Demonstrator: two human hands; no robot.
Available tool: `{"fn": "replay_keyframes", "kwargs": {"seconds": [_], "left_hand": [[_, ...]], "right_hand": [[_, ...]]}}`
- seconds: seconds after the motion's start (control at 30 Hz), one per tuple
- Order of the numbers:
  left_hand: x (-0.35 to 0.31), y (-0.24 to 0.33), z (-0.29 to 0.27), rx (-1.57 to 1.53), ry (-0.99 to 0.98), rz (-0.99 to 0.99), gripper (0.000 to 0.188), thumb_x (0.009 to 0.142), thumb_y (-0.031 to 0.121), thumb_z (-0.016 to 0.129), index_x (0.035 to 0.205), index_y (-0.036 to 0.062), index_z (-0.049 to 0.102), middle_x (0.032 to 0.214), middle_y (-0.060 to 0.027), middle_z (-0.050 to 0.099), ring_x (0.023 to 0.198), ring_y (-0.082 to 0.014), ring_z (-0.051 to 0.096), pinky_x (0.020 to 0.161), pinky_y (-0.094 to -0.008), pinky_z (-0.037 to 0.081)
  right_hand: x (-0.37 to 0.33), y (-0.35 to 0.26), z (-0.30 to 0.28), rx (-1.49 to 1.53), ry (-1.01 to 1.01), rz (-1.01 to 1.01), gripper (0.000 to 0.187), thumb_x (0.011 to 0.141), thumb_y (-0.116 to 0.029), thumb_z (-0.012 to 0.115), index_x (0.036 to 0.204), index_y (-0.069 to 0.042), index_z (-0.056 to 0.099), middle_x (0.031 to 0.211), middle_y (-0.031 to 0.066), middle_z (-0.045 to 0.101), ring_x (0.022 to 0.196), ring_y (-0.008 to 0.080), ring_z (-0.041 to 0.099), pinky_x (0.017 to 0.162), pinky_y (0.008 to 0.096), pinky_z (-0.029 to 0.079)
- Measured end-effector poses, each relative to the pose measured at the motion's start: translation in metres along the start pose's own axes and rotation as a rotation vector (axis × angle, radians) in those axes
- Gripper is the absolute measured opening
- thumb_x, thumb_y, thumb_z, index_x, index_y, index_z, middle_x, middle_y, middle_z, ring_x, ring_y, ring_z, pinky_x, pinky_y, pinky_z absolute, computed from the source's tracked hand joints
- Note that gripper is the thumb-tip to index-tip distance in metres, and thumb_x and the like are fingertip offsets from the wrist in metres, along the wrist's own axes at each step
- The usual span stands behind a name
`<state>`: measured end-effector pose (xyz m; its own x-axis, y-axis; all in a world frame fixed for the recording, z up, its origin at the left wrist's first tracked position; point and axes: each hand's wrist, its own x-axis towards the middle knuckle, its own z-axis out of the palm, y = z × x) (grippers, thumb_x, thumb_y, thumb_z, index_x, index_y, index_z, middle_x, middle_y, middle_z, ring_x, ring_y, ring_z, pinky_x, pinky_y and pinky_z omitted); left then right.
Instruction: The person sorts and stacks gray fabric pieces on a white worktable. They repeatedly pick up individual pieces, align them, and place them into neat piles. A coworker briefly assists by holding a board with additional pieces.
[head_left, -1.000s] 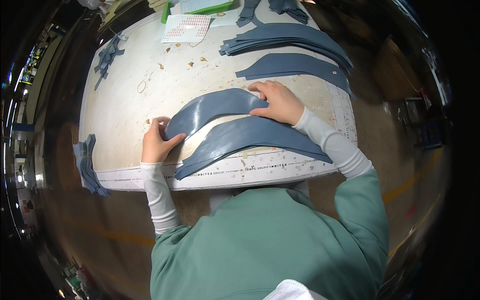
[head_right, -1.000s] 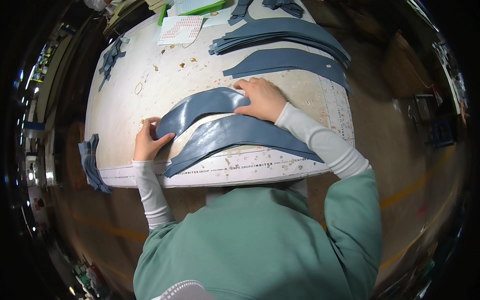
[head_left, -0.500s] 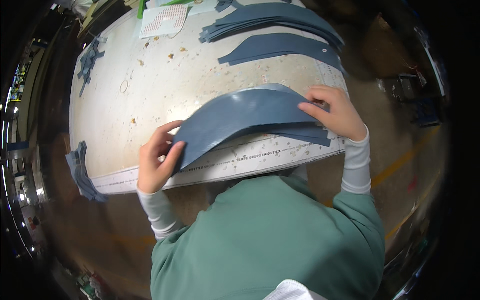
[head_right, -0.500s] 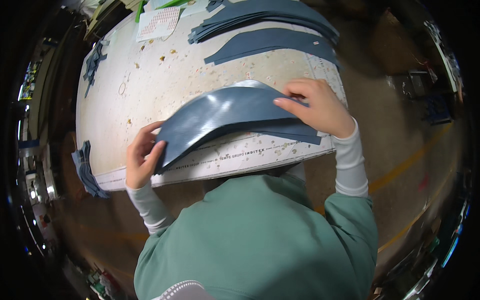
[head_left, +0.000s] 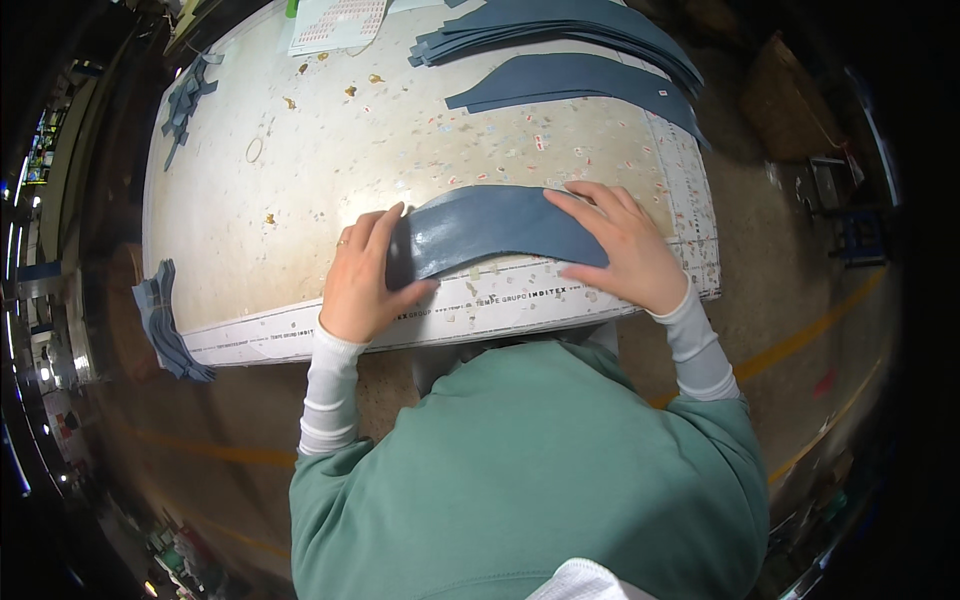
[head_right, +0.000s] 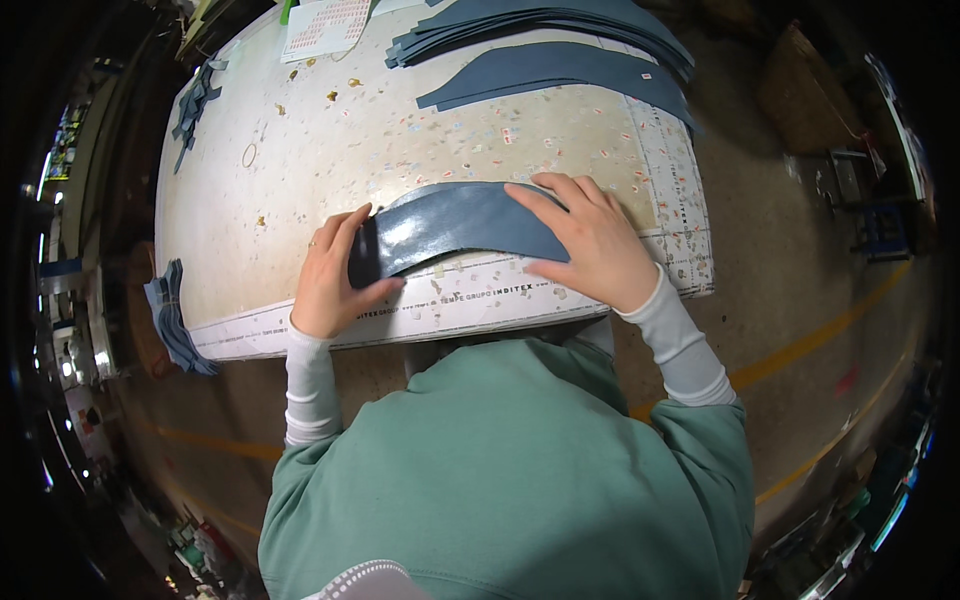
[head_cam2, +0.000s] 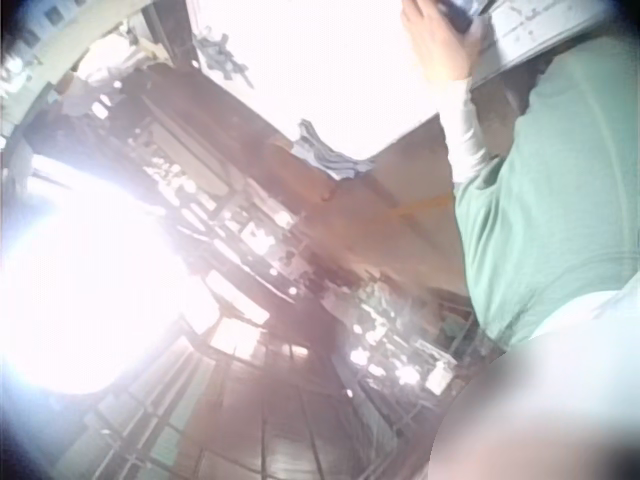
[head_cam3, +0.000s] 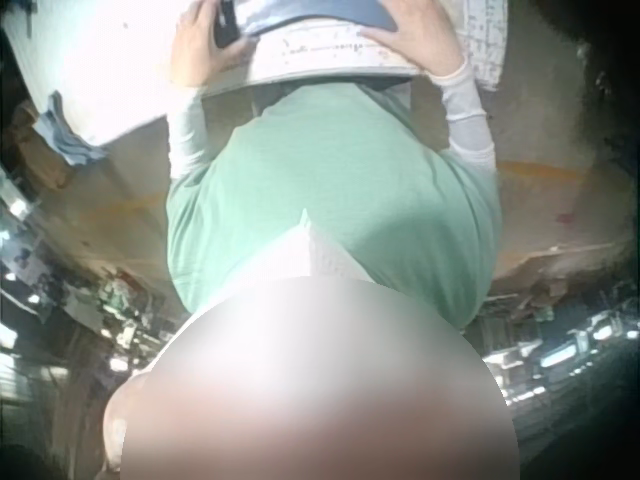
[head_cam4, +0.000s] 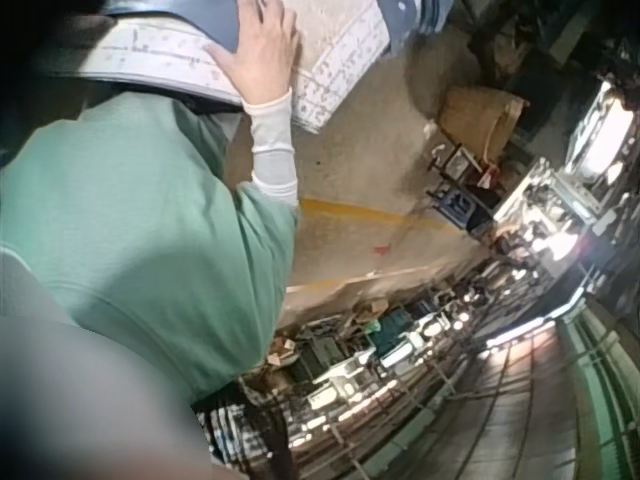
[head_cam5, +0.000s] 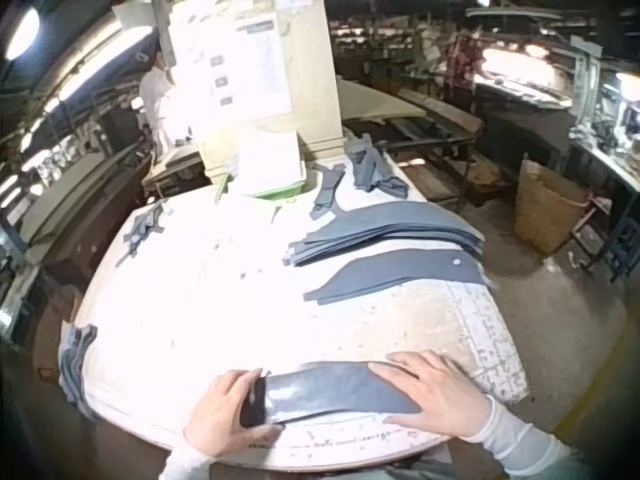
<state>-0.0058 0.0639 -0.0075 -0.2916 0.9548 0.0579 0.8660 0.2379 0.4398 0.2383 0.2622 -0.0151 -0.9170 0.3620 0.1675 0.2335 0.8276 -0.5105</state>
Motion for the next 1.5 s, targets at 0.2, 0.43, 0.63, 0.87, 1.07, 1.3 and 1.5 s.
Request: {"fn": "replay_keyframes", "kwargs": {"seconds": [0.2, 0.43, 0.63, 0.87, 1.07, 1.3, 1.5], "left_hand": [[0.006, -0.003, -0.002, -0.061, -0.029, -0.004, 0.069, 0.068, 0.028, 0.083, 0.124, 0.0007, 0.052, 0.107, -0.0173, 0.057, 0.089, -0.0328, 0.059, 0.079, -0.0381, 0.050], [0.002, -0.005, 0.002, -0.178, -0.164, -0.018, 0.043, 0.073, 0.028, 0.079, 0.097, -0.0032, 0.061, 0.080, -0.0180, 0.061, 0.066, -0.0297, 0.059, 0.063, -0.0378, 0.048], [0.019, -0.008, -0.002, -0.290, -0.139, -0.090, 0.036, 0.078, 0.028, 0.075, 0.091, -0.0025, 0.061, 0.068, -0.0164, 0.060, 0.054, -0.0300, 0.055, 0.053, -0.0371, 0.044], [0.043, -0.007, 0.004, 0.002, 0.098, 0.078, 0.035, 0.079, 0.019, 0.074, 0.105, 0.0012, 0.059, 0.081, -0.0160, 0.065, 0.071, -0.0348, 0.063, 0.066, -0.0391, 0.051], [0.045, 0.001, -0.018, -0.257, 0.074, 0.017, 0.028, 0.080, 0.016, 0.074, 0.102, 0.0024, 0.064, 0.086, -0.0093, 0.066, 0.078, -0.0211, 0.066, 0.072, -0.0322, 0.051], [0.083, -0.002, -0.031, -0.548, -0.096, 0.104, 0.021, 0.088, 0.015, 0.067, 0.104, 0.0015, 0.065, 0.094, -0.0061, 0.069, 0.084, -0.0134, 0.066, 0.080, -0.0269, 0.050], [0.171, -0.007, -0.023, -0.899, -0.166, 0.270, 0.061, 0.093, 0.033, 0.061, 0.142, 0.0069, 0.037, 0.137, -0.0172, 0.048, 0.130, -0.0257, 0.044, 0.107, -0.0374, 0.036]], "right_hand": [[-0.002, -0.003, 0.012, 0.055, 0.064, 0.059, 0.066, 0.072, -0.015, 0.076, 0.132, -0.009, 0.051, 0.115, 0.0142, 0.052, 0.105, 0.0292, 0.053, 0.091, 0.0359, 0.044], [-0.007, 0.002, 0.004, 0.274, -0.036, 0.273, 0.039, 0.075, -0.029, 0.077, 0.098, -0.001, 0.064, 0.082, 0.0144, 0.059, 0.078, 0.0310, 0.059, 0.074, 0.0378, 0.047], [0.009, 0.029, -0.011, 0.180, 0.019, 0.090, 0.040, 0.077, -0.038, 0.073, 0.081, 0.001, 0.065, 0.077, 0.0179, 0.058, 0.077, 0.0363, 0.058, 0.071, 0.0415, 0.046], [0.050, 0.159, -0.050, -0.330, 0.590, 0.383, 0.025, 0.079, -0.026, 0.072, 0.093, -0.005, 0.069, 0.092, 0.0128, 0.068, 0.083, 0.0305, 0.065, 0.079, 0.0387, 0.051], [0.044, 0.196, -0.058, -0.087, 0.464, 0.537, 0.029, 0.077, -0.026, 0.075, 0.093, -0.003, 0.067, 0.099, 0.0139, 0.069, 0.089, 0.0295, 0.066, 0.081, 0.0359, 0.051], [0.061, 0.137, -0.095, 0.625, 0.240, 0.296, 0.031, 0.082, -0.008, 0.068, 0.111, -0.001, 0.060, 0.097, 0.0103, 0.069, 0.087, 0.0133, 0.065, 0.078, 0.0267, 0.051], [0.104, 0.072, -0.119, 0.922, -0.022, -0.016, 0.039, 0.086, -0.005, 0.064, 0.124, -0.001, 0.056, 0.107, 0.0067, 0.066, 0.093, 0.0109, 0.064, 0.085, 0.0207, 0.051]]}}
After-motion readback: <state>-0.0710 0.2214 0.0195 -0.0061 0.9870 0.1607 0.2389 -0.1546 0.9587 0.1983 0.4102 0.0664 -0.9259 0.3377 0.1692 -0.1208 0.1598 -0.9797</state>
